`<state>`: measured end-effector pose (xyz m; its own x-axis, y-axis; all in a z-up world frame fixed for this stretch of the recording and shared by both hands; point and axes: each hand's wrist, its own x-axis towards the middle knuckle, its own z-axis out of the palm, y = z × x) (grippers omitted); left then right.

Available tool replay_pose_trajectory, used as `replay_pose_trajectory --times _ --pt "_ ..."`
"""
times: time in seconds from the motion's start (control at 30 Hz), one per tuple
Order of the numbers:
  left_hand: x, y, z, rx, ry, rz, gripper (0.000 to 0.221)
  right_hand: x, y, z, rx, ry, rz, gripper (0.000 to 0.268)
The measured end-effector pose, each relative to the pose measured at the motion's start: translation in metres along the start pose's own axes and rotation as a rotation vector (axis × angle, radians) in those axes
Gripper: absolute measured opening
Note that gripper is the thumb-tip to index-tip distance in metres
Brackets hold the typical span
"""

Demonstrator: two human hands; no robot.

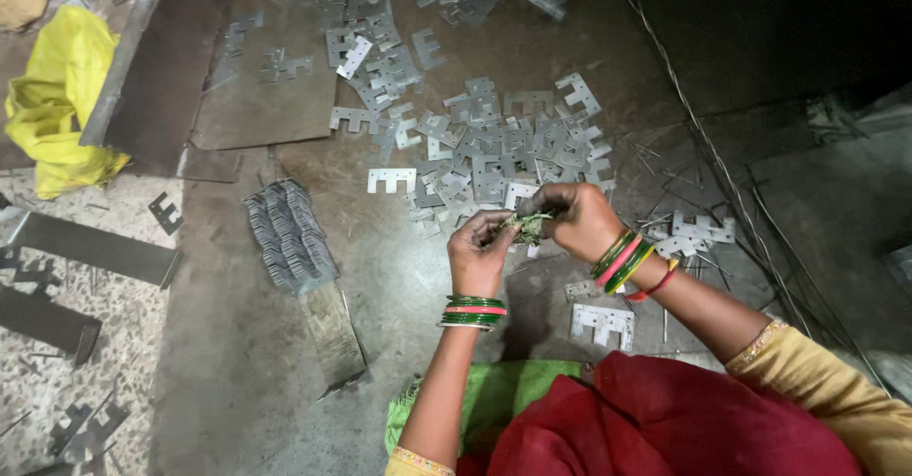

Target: The person stacks metal plates by hand, wipes them with a green cloth, and uses a small hand tool to scrape and clean the edges of individual stamps on the floor.

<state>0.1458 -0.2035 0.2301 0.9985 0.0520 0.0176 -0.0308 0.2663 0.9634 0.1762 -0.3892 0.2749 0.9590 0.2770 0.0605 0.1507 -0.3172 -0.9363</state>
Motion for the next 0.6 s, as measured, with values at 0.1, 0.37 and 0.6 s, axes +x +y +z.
replay_pose_trajectory --times 0.1,0.37,0.6 --pt "-0.002 -0.007 -0.001 0.179 -0.057 0.019 0.013 0.000 0.007 -0.007 -0.100 -0.017 0.189 0.041" --pt "-0.003 -0.005 0.008 -0.425 0.119 -0.440 0.025 -0.009 0.015 0.011 0.044 0.262 -0.129 0.020" --pt "-0.010 -0.022 0.005 -0.668 0.152 -0.206 0.037 -0.038 -0.031 0.027 -0.730 0.214 -0.602 0.056"
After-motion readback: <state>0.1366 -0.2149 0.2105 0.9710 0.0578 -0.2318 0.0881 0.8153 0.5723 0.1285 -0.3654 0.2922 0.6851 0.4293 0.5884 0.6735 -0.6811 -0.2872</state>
